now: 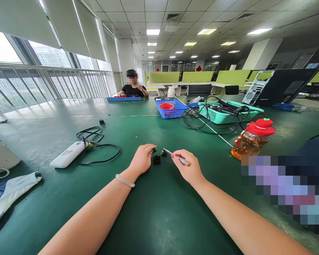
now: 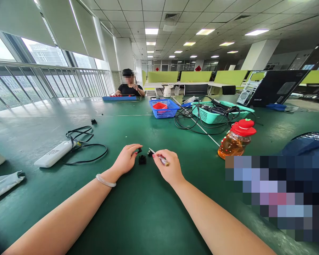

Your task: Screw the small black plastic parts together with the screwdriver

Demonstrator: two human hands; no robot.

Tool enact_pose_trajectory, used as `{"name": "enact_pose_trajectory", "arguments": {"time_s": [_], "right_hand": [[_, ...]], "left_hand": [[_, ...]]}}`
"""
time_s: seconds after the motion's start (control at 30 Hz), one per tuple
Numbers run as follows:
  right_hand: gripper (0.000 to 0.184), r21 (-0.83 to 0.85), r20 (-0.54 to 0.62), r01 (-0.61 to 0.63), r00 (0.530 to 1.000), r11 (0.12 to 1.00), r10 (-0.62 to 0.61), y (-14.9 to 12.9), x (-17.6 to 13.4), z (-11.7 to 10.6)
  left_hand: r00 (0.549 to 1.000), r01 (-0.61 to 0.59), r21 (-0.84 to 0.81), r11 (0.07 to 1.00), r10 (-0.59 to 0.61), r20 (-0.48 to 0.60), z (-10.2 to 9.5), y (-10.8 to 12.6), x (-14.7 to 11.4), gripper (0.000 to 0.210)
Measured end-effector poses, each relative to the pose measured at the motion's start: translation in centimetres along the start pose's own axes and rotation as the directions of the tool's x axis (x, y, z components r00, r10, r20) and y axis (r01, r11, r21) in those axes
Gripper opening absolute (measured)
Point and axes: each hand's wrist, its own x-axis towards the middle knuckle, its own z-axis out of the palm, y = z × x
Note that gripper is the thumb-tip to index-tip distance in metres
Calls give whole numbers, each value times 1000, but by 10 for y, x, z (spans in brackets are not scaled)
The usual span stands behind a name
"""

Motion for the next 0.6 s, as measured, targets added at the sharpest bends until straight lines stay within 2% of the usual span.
{"name": "enact_pose_trajectory", "arguments": {"time_s": [0.1, 0.23, 0.4, 0.47, 0.6], "right_hand": [[17, -1, 13, -81, 997, 997, 81, 8, 2, 3], [17, -15, 59, -157, 986, 988, 157, 18, 2, 7], [20, 6, 102, -228, 969, 974, 226, 19, 2, 7], [21, 16, 113, -235, 966, 972, 232, 18, 2, 7], [22, 54, 141, -245, 962, 968, 236, 17, 2, 8]], "left_hand": [[990, 116, 146, 982, -126, 57, 2, -6, 1, 44], [972, 152, 227, 962, -187, 142, -1, -6, -1, 41], [966, 212, 257, 943, -242, 93, -6, 6, -3, 39], [971, 197, 235, 952, -222, 84, -5, 11, -4, 40], [986, 52, 140, 989, -73, 148, 2, 21, -7, 53]]}}
